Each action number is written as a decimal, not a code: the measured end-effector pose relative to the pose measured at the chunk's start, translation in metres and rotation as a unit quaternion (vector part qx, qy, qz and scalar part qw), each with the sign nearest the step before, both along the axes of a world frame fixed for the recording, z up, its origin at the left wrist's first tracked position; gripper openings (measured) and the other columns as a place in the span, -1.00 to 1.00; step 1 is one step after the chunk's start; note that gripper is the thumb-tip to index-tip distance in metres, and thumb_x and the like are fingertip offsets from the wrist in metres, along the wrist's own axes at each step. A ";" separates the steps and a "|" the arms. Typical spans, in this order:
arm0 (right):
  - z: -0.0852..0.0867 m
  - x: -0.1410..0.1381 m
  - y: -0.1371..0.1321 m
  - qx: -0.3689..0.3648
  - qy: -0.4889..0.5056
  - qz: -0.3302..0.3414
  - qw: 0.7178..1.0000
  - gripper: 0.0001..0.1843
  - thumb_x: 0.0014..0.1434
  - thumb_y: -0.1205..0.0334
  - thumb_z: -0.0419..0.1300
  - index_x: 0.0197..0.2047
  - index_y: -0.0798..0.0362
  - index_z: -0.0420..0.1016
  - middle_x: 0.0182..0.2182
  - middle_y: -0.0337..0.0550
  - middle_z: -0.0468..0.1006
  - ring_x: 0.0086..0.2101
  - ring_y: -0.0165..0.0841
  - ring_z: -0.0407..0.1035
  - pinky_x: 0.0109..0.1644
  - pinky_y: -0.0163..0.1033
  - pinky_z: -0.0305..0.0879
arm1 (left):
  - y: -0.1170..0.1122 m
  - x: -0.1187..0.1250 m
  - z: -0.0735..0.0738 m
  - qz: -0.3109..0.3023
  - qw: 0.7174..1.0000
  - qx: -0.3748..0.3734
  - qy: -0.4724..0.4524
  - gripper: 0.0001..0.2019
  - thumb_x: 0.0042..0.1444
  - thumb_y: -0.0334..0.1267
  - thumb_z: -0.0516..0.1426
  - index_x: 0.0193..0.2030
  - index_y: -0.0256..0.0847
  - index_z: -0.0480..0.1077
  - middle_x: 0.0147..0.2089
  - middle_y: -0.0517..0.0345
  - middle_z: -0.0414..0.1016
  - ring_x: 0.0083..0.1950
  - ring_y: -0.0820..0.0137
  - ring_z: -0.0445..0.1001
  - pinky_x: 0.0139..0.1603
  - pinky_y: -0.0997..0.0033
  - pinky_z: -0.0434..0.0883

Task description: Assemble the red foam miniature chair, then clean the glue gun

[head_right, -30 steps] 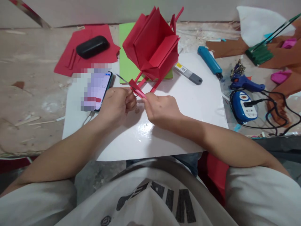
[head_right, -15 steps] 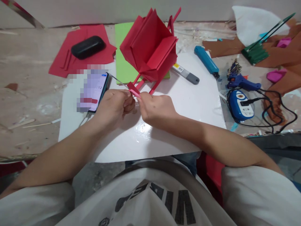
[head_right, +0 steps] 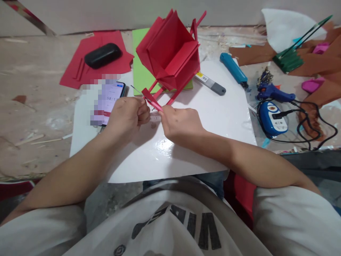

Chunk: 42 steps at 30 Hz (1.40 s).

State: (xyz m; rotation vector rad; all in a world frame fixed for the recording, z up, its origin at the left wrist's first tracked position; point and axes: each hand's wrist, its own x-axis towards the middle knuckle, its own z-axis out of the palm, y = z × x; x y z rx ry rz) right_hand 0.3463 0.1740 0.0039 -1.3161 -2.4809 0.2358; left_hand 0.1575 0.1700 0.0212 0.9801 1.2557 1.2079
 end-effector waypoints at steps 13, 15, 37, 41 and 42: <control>0.015 -0.013 -0.001 -0.049 -0.061 -0.024 0.997 -0.52 0.70 0.12 -0.13 -0.02 0.09 0.59 -0.40 -0.04 0.62 -0.43 -0.24 0.29 -0.28 -0.10 -0.12 | -0.007 0.004 0.001 0.004 1.000 -0.006 0.013 -0.55 0.17 -0.30 0.25 -0.55 -0.09 0.03 -0.56 0.29 -0.04 -0.52 0.49 -0.05 -0.46 0.33 0.02; 0.018 -0.015 0.000 -0.051 -0.062 -0.024 0.996 -0.51 0.72 0.11 -0.13 -0.01 0.10 0.59 -0.38 -0.02 0.63 -0.42 -0.24 0.32 -0.27 -0.11 -0.12 | -0.008 0.005 0.001 0.005 1.000 -0.009 0.017 -0.54 0.18 -0.30 0.26 -0.55 -0.10 0.02 -0.56 0.28 -0.03 -0.51 0.48 -0.03 -0.46 0.34 0.04; 0.025 -0.015 0.001 -0.082 -0.083 -0.023 0.993 -0.53 0.72 0.14 -0.12 0.08 0.13 0.60 -0.25 0.09 0.77 -0.36 -0.21 0.42 -0.24 -0.08 -0.15 | -0.004 0.001 0.003 0.006 1.000 -0.020 0.007 -0.58 0.13 -0.24 0.27 -0.56 -0.08 0.09 -0.56 0.31 -0.03 -0.50 0.48 -0.04 -0.46 0.36 -0.01; 0.030 -0.020 0.004 -0.102 -0.102 -0.024 0.989 -0.54 0.72 0.16 -0.12 0.12 0.13 0.60 -0.16 0.12 0.81 -0.32 -0.16 0.49 -0.23 -0.06 -0.16 | -0.006 0.005 0.005 0.003 1.000 -0.027 0.000 -0.61 0.04 -0.29 0.24 -0.58 -0.06 0.06 -0.56 0.33 -0.06 -0.52 0.50 -0.02 -0.48 0.37 0.00; 0.031 -0.021 0.004 -0.107 -0.105 -0.023 0.988 -0.55 0.72 0.18 -0.11 0.14 0.13 0.60 -0.14 0.12 0.81 -0.31 -0.16 0.50 -0.23 -0.07 -0.16 | -0.006 0.005 0.005 0.004 1.000 -0.027 0.001 -0.61 0.05 -0.29 0.23 -0.59 -0.06 0.07 -0.56 0.34 -0.07 -0.53 0.50 -0.02 -0.48 0.37 0.00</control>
